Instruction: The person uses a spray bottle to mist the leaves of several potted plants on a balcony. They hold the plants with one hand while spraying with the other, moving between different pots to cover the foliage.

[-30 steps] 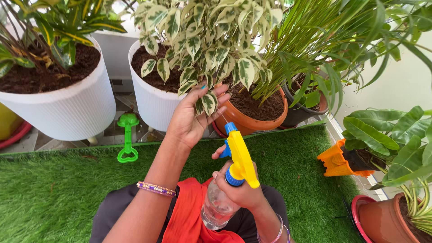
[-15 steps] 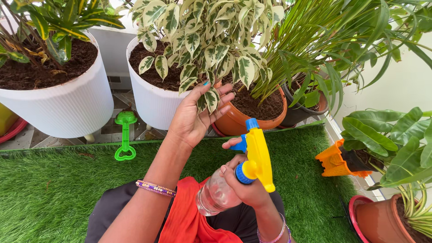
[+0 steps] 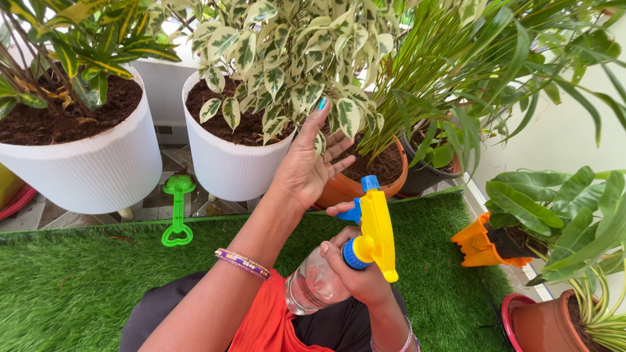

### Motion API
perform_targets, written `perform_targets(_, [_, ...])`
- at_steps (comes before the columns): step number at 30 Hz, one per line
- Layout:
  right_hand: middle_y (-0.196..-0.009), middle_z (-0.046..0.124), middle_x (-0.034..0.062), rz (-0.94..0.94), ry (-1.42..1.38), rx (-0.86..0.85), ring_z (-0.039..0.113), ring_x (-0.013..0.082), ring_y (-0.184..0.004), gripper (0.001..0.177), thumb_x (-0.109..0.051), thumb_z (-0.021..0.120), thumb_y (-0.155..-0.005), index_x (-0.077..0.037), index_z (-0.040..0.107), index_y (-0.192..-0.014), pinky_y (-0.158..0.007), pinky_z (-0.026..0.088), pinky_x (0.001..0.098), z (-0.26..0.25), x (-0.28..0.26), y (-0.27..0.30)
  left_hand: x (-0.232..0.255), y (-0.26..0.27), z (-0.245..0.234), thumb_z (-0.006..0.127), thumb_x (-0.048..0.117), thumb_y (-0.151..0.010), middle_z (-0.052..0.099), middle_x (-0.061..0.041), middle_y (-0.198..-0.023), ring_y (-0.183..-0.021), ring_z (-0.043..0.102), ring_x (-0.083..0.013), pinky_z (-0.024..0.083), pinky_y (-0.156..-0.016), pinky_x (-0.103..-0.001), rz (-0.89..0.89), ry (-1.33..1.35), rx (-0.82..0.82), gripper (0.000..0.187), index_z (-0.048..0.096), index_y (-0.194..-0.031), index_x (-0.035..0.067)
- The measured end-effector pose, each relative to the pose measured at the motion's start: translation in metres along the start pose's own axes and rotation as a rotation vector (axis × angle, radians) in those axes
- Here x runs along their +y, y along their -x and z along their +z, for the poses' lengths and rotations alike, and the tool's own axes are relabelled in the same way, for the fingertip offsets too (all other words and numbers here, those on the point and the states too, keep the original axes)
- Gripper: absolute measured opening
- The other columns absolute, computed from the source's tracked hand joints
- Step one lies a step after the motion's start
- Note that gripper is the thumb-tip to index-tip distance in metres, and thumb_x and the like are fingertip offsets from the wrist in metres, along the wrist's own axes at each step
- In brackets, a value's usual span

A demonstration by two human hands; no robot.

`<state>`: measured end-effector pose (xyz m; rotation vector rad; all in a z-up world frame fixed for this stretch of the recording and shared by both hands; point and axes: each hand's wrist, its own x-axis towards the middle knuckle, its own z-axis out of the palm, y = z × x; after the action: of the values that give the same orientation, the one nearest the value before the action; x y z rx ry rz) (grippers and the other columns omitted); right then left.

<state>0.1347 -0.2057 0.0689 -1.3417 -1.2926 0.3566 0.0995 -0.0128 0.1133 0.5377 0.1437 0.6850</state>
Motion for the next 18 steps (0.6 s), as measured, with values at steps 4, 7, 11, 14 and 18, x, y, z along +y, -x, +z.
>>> perform_targets(4, [-0.116,0.068,0.0151,-0.035,0.000,-0.004,0.068,0.0110,-0.087,0.051,0.012,0.073,-0.085,0.002,0.051,-0.129,-0.075,0.057,0.0269,-0.011,0.003,0.000,0.003,-0.006,0.017,0.075,0.068,-0.067,0.047,-0.016,-0.139,-0.120,0.058,-0.0302,0.051,-0.097,-0.052,-0.022,0.000,0.034,0.102,0.035,-0.153,0.030])
perform_targets(7, [-0.119,0.067,0.0155,-0.059,0.033,0.003,0.068,0.0120,-0.088,0.049,0.013,0.073,-0.085,0.002,0.053,-0.128,-0.075,0.058,0.0275,-0.016,0.002,-0.002,0.007,-0.018,0.029,0.072,0.071,-0.064,0.045,-0.014,-0.141,-0.110,0.056,-0.0279,0.051,-0.094,-0.052,-0.061,-0.028,0.091,0.105,0.035,-0.154,0.031])
perform_targets(11, [-0.117,0.067,0.0135,-0.004,-0.046,0.048,0.067,0.0090,-0.072,0.055,0.012,0.071,-0.083,0.001,0.048,-0.131,-0.070,0.059,0.0264,-0.018,-0.006,-0.003,0.007,-0.035,0.036,0.069,0.072,-0.064,0.049,-0.010,-0.137,-0.098,0.054,-0.0254,0.050,-0.091,-0.053,-0.071,-0.083,0.120,0.100,0.039,-0.151,0.032])
perform_targets(14, [-0.118,0.065,0.0129,0.000,-0.085,0.045,0.066,0.0080,-0.069,0.055,0.012,0.070,-0.083,0.001,0.048,-0.131,-0.069,0.059,0.0268,-0.018,-0.009,-0.004,0.006,-0.050,0.029,0.072,0.062,-0.071,0.062,-0.006,-0.122,-0.093,0.060,-0.0242,0.052,-0.087,-0.051,-0.048,-0.005,0.104,0.077,0.056,-0.135,0.023])
perform_targets(18, [-0.119,0.065,0.0126,0.011,-0.095,0.045,0.066,0.0086,-0.070,0.053,0.013,0.070,-0.083,0.002,0.050,-0.130,-0.069,0.059,0.0280,-0.020,-0.007,-0.003,0.003,-0.071,0.012,0.077,0.027,-0.084,0.069,-0.008,-0.103,-0.090,0.070,-0.0248,0.062,-0.087,-0.048,-0.034,0.080,0.082,0.036,0.063,-0.114,0.010])
